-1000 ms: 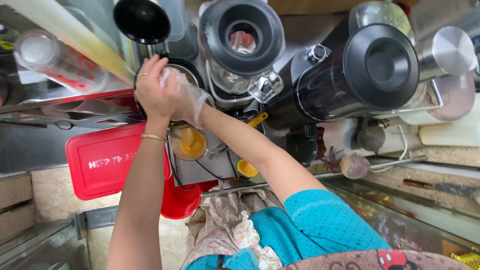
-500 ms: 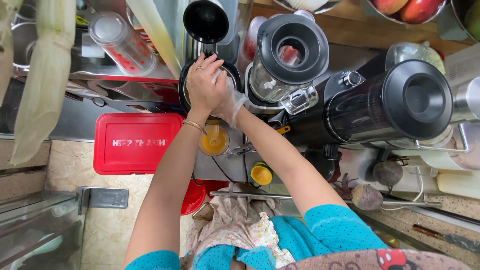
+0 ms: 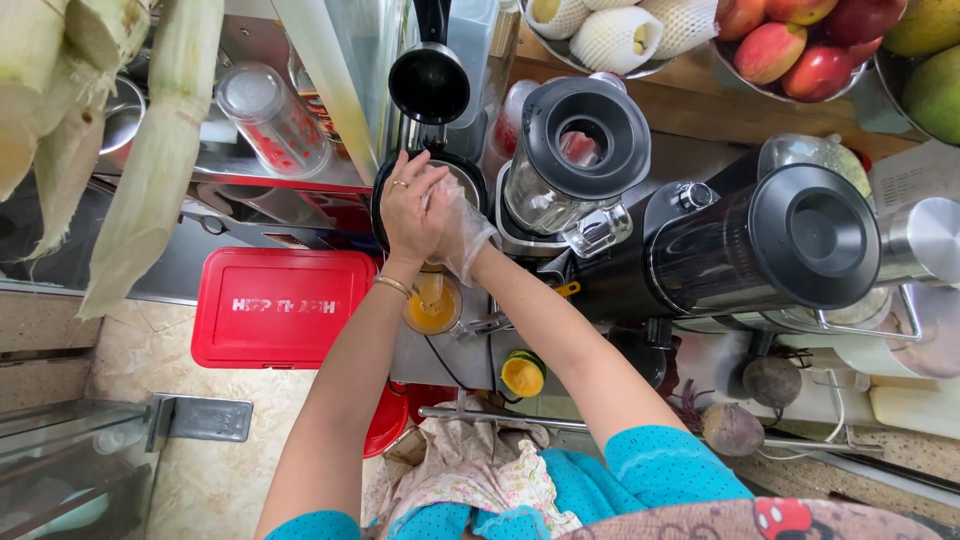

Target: A person is preparing fruit juice using fresh ingredients, liquids, and a cup sealing machine at a food stall.

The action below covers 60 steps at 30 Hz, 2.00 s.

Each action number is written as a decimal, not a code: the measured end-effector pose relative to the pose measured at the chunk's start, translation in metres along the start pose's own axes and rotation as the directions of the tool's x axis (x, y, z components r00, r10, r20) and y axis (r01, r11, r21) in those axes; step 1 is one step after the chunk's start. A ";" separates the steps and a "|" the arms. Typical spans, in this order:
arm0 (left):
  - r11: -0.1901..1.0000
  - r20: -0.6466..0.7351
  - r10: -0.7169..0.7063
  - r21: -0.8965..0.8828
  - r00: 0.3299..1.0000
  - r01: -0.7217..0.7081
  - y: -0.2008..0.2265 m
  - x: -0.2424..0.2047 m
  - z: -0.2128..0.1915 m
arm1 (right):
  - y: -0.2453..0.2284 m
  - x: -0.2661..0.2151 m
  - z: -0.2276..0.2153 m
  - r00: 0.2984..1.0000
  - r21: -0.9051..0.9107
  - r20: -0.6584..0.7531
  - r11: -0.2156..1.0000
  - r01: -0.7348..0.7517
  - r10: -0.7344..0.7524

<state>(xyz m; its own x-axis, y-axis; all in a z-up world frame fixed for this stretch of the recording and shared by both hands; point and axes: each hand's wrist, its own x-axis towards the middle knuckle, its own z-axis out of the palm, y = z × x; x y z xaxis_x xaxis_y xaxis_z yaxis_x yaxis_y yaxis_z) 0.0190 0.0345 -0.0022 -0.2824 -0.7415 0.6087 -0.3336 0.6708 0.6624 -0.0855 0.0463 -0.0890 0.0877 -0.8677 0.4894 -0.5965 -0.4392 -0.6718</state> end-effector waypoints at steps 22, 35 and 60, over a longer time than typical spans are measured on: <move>0.993 0.087 -0.085 0.094 0.993 0.077 -0.005 0.023 0.018 | 0.070 -0.007 0.028 0.957 0.421 0.190 0.862 -0.281 0.219; 0.985 0.121 -0.169 0.062 0.978 0.162 -0.012 0.029 0.015 | 0.062 0.000 0.024 0.973 0.168 0.170 0.968 -0.186 0.157; 0.989 0.147 -0.053 0.148 0.988 0.031 0.005 0.024 0.018 | 0.078 -0.018 0.038 0.957 0.975 0.220 -0.020 -0.220 0.187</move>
<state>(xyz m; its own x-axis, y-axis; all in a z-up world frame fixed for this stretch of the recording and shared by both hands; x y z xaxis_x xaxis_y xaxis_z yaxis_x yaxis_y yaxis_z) -0.0053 0.0196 0.0082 -0.3936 -0.7700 0.5022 -0.4715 0.6380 0.6088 -0.1034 0.0190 -0.1717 0.1478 -0.9641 0.2205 0.7710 -0.0274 -0.6363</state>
